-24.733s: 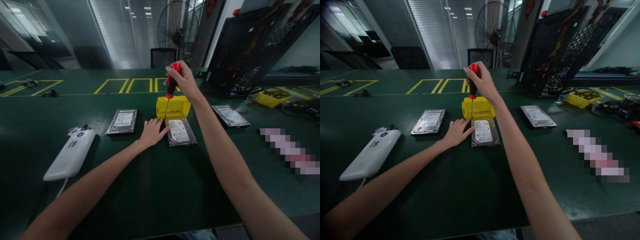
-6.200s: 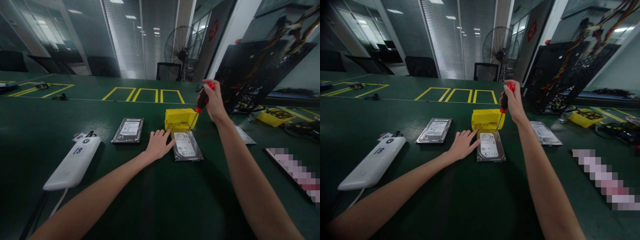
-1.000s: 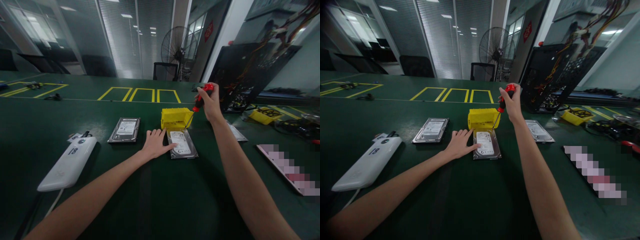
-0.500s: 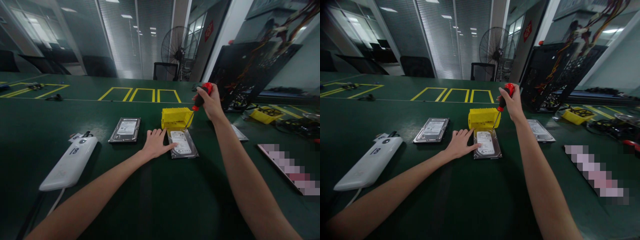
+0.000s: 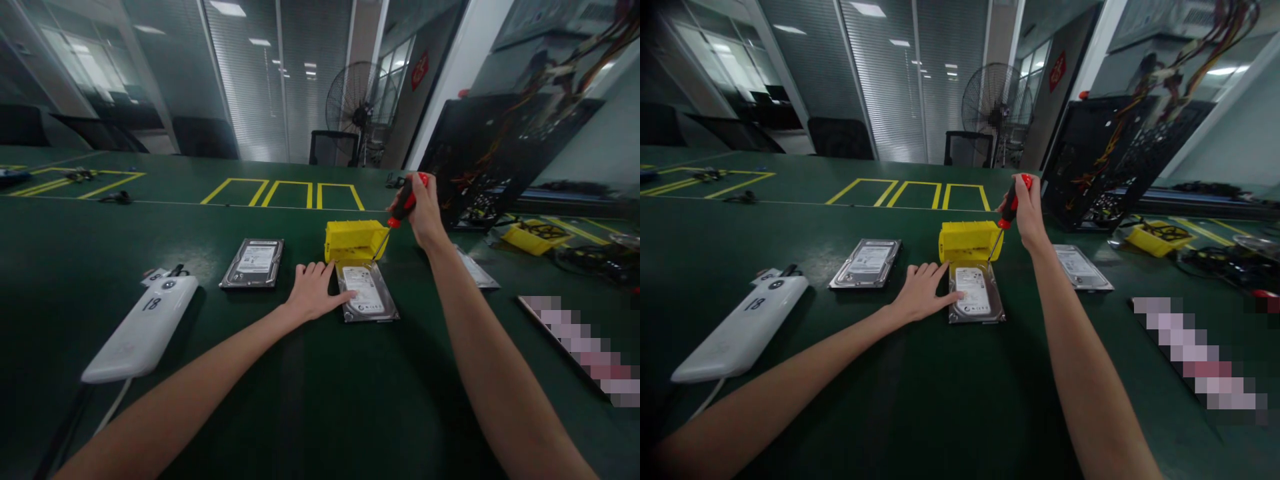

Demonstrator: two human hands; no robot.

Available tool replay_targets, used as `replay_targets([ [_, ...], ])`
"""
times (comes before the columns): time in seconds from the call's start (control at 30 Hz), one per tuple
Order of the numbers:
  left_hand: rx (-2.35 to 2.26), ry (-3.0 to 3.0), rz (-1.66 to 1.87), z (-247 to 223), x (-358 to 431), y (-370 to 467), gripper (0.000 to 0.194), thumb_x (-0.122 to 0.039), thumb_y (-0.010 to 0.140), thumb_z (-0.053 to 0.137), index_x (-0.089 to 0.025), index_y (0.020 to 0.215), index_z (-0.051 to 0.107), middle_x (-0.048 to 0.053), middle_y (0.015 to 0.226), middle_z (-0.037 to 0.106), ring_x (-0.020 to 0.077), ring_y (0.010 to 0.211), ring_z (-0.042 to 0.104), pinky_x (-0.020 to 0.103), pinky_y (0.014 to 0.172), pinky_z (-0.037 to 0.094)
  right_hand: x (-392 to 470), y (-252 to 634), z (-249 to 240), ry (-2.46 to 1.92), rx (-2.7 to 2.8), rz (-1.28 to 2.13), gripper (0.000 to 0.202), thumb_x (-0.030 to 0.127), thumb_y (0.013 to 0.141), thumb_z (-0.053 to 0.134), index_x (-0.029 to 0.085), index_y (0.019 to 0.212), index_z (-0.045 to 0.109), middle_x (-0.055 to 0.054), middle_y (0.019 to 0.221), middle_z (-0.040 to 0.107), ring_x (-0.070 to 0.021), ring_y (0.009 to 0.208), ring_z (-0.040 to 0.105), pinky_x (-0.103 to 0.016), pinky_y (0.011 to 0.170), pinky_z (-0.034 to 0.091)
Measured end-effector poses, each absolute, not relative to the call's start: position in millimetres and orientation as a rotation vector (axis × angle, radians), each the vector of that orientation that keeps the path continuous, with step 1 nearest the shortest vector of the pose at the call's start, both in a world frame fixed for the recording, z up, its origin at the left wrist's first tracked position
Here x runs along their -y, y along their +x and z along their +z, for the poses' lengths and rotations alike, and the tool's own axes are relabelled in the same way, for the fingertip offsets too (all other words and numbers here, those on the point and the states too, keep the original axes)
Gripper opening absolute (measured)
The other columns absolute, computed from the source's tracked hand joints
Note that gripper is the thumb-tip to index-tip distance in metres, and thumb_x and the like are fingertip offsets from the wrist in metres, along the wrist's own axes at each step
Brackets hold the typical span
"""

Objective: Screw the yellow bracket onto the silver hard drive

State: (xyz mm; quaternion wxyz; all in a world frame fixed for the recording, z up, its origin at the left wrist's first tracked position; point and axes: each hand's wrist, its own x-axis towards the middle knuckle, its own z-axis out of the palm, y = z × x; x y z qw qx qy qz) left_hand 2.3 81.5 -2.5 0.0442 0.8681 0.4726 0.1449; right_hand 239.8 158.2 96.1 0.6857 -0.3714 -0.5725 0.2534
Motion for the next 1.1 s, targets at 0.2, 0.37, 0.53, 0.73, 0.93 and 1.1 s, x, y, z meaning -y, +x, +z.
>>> replay_targets([
  [0.2, -1.449, 2.641, 0.414, -0.8, -81.8, 2.1, 0.098, -0.083, 0.081, 0.022, -0.010, 0.144, 0.039, 0.017, 0.120, 0.057, 0.0323, 0.105, 0.049, 0.047, 0.091, 0.034, -155.2, 239.7, 97.8, -0.854, 1.269, 0.571, 0.049, 0.065, 0.068, 0.068, 0.028, 0.087, 0.042, 0.002, 0.074, 0.056, -0.0148, 0.061, 0.061, -0.032, 0.055, 0.055],
  [0.37, -1.438, 2.625, 0.415, -1.1, -81.5, 1.0, 0.098, -0.083, 0.081, 0.022, -0.010, 0.145, 0.037, 0.017, 0.122, 0.056, 0.0325, 0.105, 0.049, 0.047, 0.092, 0.034, -153.4, 237.1, 98.8, -0.840, 1.291, 0.558, 0.050, 0.060, 0.066, 0.073, 0.029, 0.086, 0.039, 0.005, 0.069, 0.053, -0.0120, 0.052, 0.055, -0.032, 0.054, 0.054],
  [0.53, -1.438, 2.628, 0.419, -4.0, -83.2, 0.7, 0.097, -0.083, 0.080, 0.021, -0.014, 0.147, 0.036, 0.016, 0.124, 0.055, 0.0332, 0.106, 0.048, 0.048, 0.091, 0.033, -156.5, 240.1, 97.9, -0.826, 1.331, 0.582, 0.043, 0.067, 0.075, 0.059, 0.031, 0.096, 0.045, 0.003, 0.070, 0.051, -0.0135, 0.054, 0.056, -0.035, 0.055, 0.055],
  [0.73, -1.435, 2.626, 0.421, -3.5, -82.8, 1.1, 0.099, -0.084, 0.080, 0.022, -0.010, 0.145, 0.038, 0.016, 0.121, 0.056, 0.0318, 0.102, 0.049, 0.046, 0.090, 0.034, -157.8, 242.0, 96.1, -0.838, 1.320, 0.555, 0.043, 0.061, 0.073, 0.066, 0.029, 0.093, 0.047, 0.002, 0.078, 0.052, -0.0132, 0.058, 0.059, -0.034, 0.059, 0.056],
  [0.93, -1.461, 2.650, 0.423, -4.2, -82.1, 2.3, 0.098, -0.084, 0.081, 0.018, -0.012, 0.146, 0.036, 0.016, 0.118, 0.057, 0.0335, 0.104, 0.048, 0.048, 0.090, 0.033, -154.7, 238.7, 97.2, -0.858, 1.306, 0.501, 0.053, 0.059, 0.064, 0.075, 0.030, 0.091, 0.041, 0.005, 0.069, 0.053, -0.0126, 0.051, 0.056, -0.032, 0.053, 0.054],
  [1.1, -1.452, 2.643, 0.416, -3.7, -82.2, 2.1, 0.098, -0.084, 0.081, 0.019, -0.012, 0.146, 0.037, 0.016, 0.120, 0.057, 0.0328, 0.104, 0.049, 0.048, 0.091, 0.033, -156.9, 243.0, 97.7, -0.866, 1.389, 0.510, 0.045, 0.064, 0.071, 0.065, 0.030, 0.093, 0.044, 0.004, 0.068, 0.051, -0.0130, 0.053, 0.056, -0.032, 0.053, 0.052],
])
